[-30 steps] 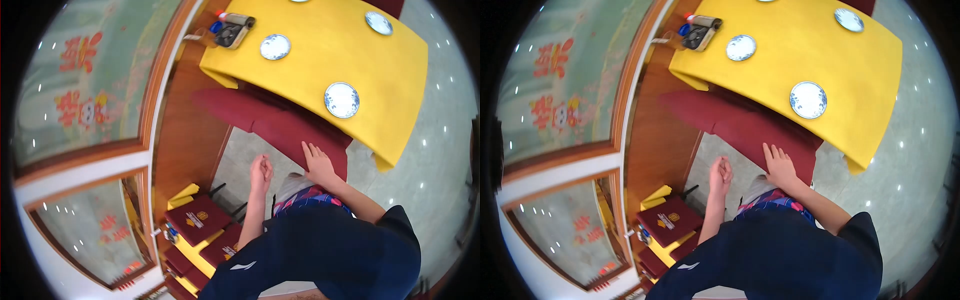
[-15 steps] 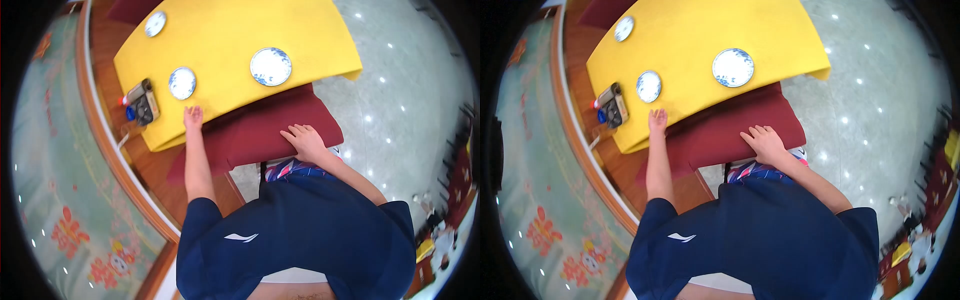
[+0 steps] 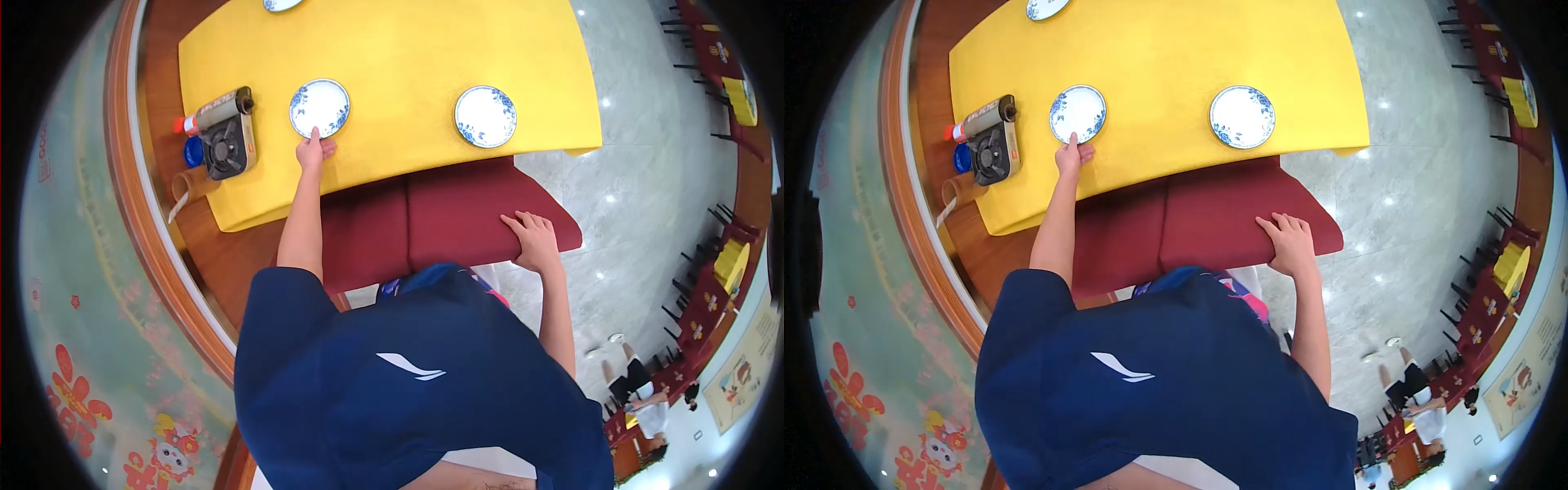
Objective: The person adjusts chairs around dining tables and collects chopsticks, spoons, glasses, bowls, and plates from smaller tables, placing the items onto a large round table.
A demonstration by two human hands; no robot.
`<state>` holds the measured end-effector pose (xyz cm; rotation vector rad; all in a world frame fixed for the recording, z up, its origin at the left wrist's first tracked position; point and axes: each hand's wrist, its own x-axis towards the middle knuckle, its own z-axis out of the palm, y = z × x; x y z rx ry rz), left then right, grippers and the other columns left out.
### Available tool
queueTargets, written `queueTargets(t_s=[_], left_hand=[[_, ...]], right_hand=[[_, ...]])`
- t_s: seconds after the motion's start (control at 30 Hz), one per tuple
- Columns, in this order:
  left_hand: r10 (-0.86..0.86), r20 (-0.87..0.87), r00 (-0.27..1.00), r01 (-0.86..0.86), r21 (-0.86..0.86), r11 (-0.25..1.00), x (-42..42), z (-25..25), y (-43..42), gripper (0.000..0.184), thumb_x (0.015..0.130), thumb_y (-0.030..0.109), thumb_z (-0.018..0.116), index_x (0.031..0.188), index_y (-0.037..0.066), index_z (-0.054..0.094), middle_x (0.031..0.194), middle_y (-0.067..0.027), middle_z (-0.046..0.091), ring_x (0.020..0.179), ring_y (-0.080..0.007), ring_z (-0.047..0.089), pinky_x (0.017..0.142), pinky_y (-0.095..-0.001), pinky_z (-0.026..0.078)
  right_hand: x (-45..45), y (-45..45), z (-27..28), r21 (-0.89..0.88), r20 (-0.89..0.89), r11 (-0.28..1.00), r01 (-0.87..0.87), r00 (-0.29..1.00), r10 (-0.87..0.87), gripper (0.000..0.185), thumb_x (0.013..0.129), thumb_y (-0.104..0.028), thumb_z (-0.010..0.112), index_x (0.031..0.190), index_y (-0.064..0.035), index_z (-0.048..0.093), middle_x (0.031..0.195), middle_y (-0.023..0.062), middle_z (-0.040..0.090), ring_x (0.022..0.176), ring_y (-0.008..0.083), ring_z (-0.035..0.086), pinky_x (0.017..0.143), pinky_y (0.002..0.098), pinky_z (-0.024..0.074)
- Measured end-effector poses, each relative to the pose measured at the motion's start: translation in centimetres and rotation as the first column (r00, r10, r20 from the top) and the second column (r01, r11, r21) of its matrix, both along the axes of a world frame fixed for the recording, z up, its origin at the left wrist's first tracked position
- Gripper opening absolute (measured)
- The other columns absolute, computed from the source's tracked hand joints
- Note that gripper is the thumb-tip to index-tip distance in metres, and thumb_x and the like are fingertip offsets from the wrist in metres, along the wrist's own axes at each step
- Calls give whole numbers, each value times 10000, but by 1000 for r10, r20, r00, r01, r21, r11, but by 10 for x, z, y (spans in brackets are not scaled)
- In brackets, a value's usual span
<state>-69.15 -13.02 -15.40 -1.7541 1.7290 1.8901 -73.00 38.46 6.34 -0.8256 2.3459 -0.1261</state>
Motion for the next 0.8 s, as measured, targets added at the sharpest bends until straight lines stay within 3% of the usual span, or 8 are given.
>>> queueTargets(t_s=[0.07,0.23,0.33,0.47,0.53,0.6,0.7,0.8], left_hand=[[117,-262,958,-125,-12,992,-4,-13,3,358,966,258,529,1054,-89,535,935,-191,668,734,-245,695,584,-319,572],[173,-365,915,-203,-45,978,-16,0,23,238,958,124,523,1084,-77,539,986,-163,647,764,-219,674,650,-303,574],[7,-312,950,-42,-105,994,-17,19,50,250,961,120,518,1121,-71,531,977,-127,637,773,-182,647,672,-301,573],[-258,-382,887,169,-252,953,-23,69,111,227,952,112,521,1075,-75,560,936,-124,652,782,-160,645,659,-281,547],[-390,-358,848,259,-361,896,-37,104,135,231,957,124,519,1066,-73,570,920,-106,658,783,-132,634,662,-270,530],[-555,-247,794,482,-300,823,-32,136,170,245,966,152,512,1055,-61,593,904,-79,665,793,-99,607,694,-264,499],[-677,-217,703,608,-311,730,-43,141,225,266,961,165,519,1084,-58,600,933,-86,670,819,-112,596,747,-280,486],[-802,-204,562,756,-266,598,-55,152,285,301,968,183,517,1120,-66,589,991,-66,652,903,-97,574,807,-267,465]], right_hand=[[0,-1,-1,42,17,999,0,1000,-1,811,557,-156,785,1315,-247,513,1325,97,519,1252,282,467,1038,428,335],[-13,-4,-3,129,139,989,-66,989,48,994,477,-220,850,1381,-262,438,1390,112,466,1301,302,421,1055,442,320],[-21,-1,-10,172,238,977,-123,968,80,1106,448,-270,875,1433,-267,370,1444,129,409,1341,327,372,1076,454,298],[-45,7,-17,-101,476,971,-215,847,237,1053,569,-328,847,1467,-165,322,1473,183,352,1366,307,345,1093,434,287],[-52,11,-41,-267,716,915,303,698,-22,790,764,-390,736,1401,-64,402,1320,204,521,1231,270,508,1005,384,404],[-67,13,-61,-325,682,748,578,691,-238,613,887,-387,616,1329,2,447,1078,174,642,985,222,636,820,332,511],[-89,20,-63,-346,639,588,732,642,-423,495,929,-371,559,1232,15,498,871,121,640,713,170,650,574,295,522],[-99,47,-69,-240,771,612,753,531,-351,449,942,-346,536,1210,14,510,871,124,647,696,170,660,568,289,532]])
